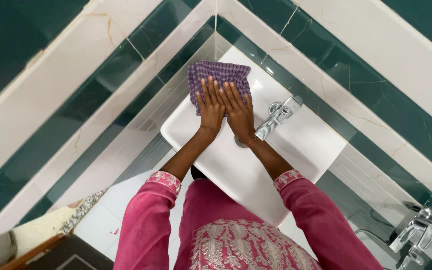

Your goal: The person wipes down the surfaces of two different sinks using a purple cloth, cleaning the basins and faucets.

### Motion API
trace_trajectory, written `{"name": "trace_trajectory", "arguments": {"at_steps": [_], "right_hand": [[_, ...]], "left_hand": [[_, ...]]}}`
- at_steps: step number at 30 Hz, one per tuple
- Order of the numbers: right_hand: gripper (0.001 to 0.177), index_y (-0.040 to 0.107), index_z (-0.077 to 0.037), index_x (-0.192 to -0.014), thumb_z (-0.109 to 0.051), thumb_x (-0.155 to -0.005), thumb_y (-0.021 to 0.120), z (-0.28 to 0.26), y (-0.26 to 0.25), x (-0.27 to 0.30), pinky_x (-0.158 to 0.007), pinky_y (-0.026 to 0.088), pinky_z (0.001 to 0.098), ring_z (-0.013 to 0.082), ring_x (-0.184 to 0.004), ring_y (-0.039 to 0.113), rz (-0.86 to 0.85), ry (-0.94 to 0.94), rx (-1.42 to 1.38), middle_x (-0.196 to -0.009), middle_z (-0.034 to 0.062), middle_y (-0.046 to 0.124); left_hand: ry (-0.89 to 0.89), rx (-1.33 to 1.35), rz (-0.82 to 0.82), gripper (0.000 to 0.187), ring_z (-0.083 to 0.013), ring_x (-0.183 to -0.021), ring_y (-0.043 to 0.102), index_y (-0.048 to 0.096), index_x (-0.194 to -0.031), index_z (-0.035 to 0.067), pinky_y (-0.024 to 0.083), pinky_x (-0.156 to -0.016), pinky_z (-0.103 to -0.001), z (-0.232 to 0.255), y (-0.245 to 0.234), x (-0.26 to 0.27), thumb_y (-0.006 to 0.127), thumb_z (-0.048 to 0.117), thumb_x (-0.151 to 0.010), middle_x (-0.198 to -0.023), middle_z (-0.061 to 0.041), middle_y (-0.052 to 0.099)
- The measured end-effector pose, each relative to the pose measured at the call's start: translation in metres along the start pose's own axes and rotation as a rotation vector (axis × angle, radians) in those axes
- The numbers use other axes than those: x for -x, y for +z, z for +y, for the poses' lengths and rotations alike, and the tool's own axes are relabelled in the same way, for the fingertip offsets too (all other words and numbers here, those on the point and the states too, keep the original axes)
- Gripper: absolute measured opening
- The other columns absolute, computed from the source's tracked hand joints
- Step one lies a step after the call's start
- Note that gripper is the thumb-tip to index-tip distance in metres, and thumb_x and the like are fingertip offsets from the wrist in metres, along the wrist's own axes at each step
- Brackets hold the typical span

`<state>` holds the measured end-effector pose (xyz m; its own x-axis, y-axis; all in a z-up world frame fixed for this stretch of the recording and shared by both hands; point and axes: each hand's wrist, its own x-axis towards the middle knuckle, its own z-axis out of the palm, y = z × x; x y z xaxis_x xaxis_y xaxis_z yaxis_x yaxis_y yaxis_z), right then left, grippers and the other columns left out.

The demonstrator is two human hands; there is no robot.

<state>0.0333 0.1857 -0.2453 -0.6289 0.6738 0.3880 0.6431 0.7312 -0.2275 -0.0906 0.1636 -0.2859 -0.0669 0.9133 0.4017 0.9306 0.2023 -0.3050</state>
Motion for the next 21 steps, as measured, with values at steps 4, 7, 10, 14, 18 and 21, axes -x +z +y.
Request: {"name": "trace_trajectory", "arguments": {"at_steps": [4, 7, 10, 14, 18, 21], "right_hand": [[0.077, 0.041, -0.009, -0.159, 0.006, -0.086, 0.06, 0.029, -0.016, 0.025, -0.122, 0.019, 0.0549, 0.0204, -0.157, 0.027, -0.128, -0.182, 0.088, -0.169, 0.0048, 0.034], [0.071, 0.041, -0.003, -0.158, 0.002, -0.09, 0.061, 0.049, -0.018, 0.04, -0.125, 0.017, 0.0545, 0.0194, -0.158, 0.026, -0.129, -0.341, 0.14, -0.169, 0.0072, 0.034], [0.061, 0.048, 0.008, -0.151, -0.004, -0.093, 0.063, 0.073, -0.013, 0.068, -0.124, 0.016, 0.0525, 0.0245, -0.151, 0.033, -0.125, -0.403, -0.111, -0.161, 0.0158, 0.041], [0.032, 0.075, -0.001, -0.117, -0.007, -0.087, 0.065, 0.068, -0.04, 0.103, -0.115, 0.026, 0.0468, 0.0325, -0.13, 0.056, -0.442, -0.372, 0.291, -0.137, 0.0195, 0.065], [0.017, 0.081, -0.008, -0.09, -0.008, -0.079, 0.068, 0.07, -0.099, 0.14, -0.121, 0.024, 0.0455, 0.0243, -0.114, 0.065, -0.474, -0.408, 0.187, -0.101, 0.0126, 0.076], [0.015, 0.08, -0.012, -0.09, -0.011, -0.082, 0.068, 0.074, -0.132, 0.166, -0.112, 0.034, 0.0451, 0.0273, -0.101, 0.069, -0.622, -0.298, -0.014, -0.093, 0.0129, 0.077]], "left_hand": [[-0.039, 0.074, -0.223, 0.077, -0.0503, -0.153, 0.021, 0.042, -0.155, -0.006, 0.037, -0.112, -0.065, 0.028, -0.012, 0.017, 0.076, 0.014, -0.089, -0.164, -0.03, 0.03], [-0.101, 0.398, -0.634, 0.094, -0.0456, -0.152, 0.014, 0.024, -0.157, -0.004, 0.031, -0.111, -0.072, 0.045, -0.039, 0.017, 0.078, 0.022, -0.085, -0.165, -0.025, 0.021], [-0.08, 0.428, -0.804, 0.098, -0.042, -0.156, 0.011, 0.017, -0.16, -0.005, 0.03, -0.115, -0.067, 0.073, -0.045, 0.035, 0.076, 0.018, -0.085, -0.168, -0.022, 0.019], [-0.148, 0.585, -0.722, 0.073, -0.0434, -0.156, 0.017, 0.025, -0.16, 0.002, 0.028, -0.115, -0.072, 0.123, -0.024, 0.072, 0.061, 0.02, -0.099, -0.165, -0.019, 0.029], [-0.117, 0.674, -0.833, 0.067, -0.0454, -0.152, 0.018, 0.034, -0.156, 0.012, 0.025, -0.114, -0.071, 0.168, -0.035, 0.105, 0.063, 0.024, -0.097, -0.161, -0.016, 0.031], [-0.072, 0.671, -0.879, 0.046, -0.0431, -0.148, 0.035, 0.063, -0.137, 0.016, 0.039, -0.113, -0.063, 0.187, -0.072, 0.122, 0.069, 0.025, -0.093, -0.158, -0.015, 0.042]]}}
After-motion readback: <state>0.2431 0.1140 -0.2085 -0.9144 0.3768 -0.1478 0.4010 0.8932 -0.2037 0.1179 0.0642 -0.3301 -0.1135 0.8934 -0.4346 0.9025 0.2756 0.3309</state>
